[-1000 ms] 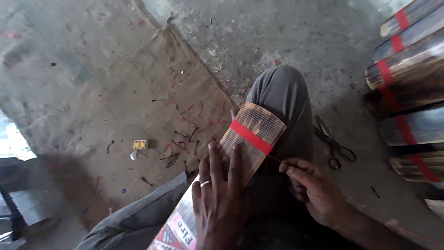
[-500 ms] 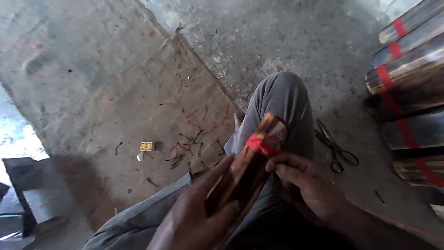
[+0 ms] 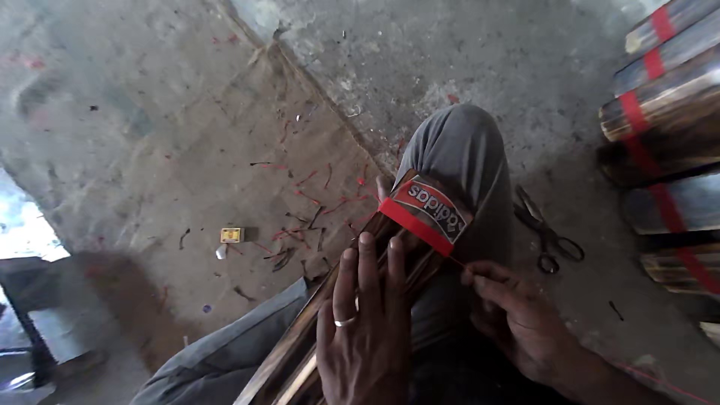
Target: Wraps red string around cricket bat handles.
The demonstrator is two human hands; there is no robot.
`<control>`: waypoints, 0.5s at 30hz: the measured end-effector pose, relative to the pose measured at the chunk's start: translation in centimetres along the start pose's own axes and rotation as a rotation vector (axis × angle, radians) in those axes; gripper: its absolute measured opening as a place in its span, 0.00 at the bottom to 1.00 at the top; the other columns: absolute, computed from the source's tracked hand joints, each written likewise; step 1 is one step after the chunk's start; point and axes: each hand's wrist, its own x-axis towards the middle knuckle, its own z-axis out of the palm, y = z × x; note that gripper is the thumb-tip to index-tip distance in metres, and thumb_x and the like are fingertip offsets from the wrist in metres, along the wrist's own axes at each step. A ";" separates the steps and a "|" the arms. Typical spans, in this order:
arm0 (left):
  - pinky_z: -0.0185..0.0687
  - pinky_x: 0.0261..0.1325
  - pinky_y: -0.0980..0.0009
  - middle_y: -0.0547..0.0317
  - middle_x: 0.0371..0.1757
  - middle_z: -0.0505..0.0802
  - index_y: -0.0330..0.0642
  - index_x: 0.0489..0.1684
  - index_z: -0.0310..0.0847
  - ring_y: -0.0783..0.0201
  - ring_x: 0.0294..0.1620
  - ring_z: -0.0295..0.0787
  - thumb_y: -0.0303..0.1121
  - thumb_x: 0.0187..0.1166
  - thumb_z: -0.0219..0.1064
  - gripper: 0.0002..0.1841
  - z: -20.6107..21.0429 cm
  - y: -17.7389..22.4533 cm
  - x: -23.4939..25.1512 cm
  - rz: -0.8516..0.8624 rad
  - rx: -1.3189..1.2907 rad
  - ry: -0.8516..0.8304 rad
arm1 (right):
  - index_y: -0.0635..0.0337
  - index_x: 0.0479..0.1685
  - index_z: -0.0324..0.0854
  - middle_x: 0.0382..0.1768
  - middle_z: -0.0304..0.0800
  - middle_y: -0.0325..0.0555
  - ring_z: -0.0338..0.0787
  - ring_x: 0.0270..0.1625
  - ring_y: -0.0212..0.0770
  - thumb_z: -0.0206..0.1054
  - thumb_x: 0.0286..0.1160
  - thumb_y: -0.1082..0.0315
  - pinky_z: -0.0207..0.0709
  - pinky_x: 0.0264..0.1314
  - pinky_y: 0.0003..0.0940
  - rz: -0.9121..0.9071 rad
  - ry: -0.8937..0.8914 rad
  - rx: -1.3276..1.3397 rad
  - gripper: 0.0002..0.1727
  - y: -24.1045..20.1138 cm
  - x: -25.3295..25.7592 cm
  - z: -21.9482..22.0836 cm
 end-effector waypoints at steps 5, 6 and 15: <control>0.80 0.60 0.48 0.49 0.92 0.62 0.92 0.86 0.59 0.41 0.82 0.71 0.57 0.75 0.67 0.35 -0.2 0.2 0.9 0.015 -0.030 -0.006 | 0.54 0.53 0.88 0.20 0.69 0.36 0.65 0.17 0.26 0.62 0.87 0.61 0.62 0.17 0.20 0.123 0.024 0.082 0.11 0.5 0.3 -0.2; 0.81 0.58 0.47 0.48 0.92 0.63 0.92 0.85 0.60 0.40 0.81 0.72 0.58 0.75 0.68 0.35 -0.2 0.1 1.0 0.021 -0.044 0.005 | 0.54 0.53 0.88 0.20 0.69 0.36 0.65 0.17 0.27 0.62 0.87 0.61 0.62 0.17 0.20 0.126 0.034 0.088 0.11 0.5 0.4 -0.2; 0.87 0.36 0.44 0.67 0.87 0.70 0.94 0.87 0.54 0.49 0.70 0.81 0.56 0.55 0.77 0.50 -4.1 -4.4 3.4 0.095 -0.481 -0.268 | 0.54 0.51 0.88 0.19 0.70 0.36 0.68 0.18 0.27 0.61 0.87 0.64 0.65 0.21 0.23 -0.034 -0.183 -0.049 0.10 -1.1 0.4 1.5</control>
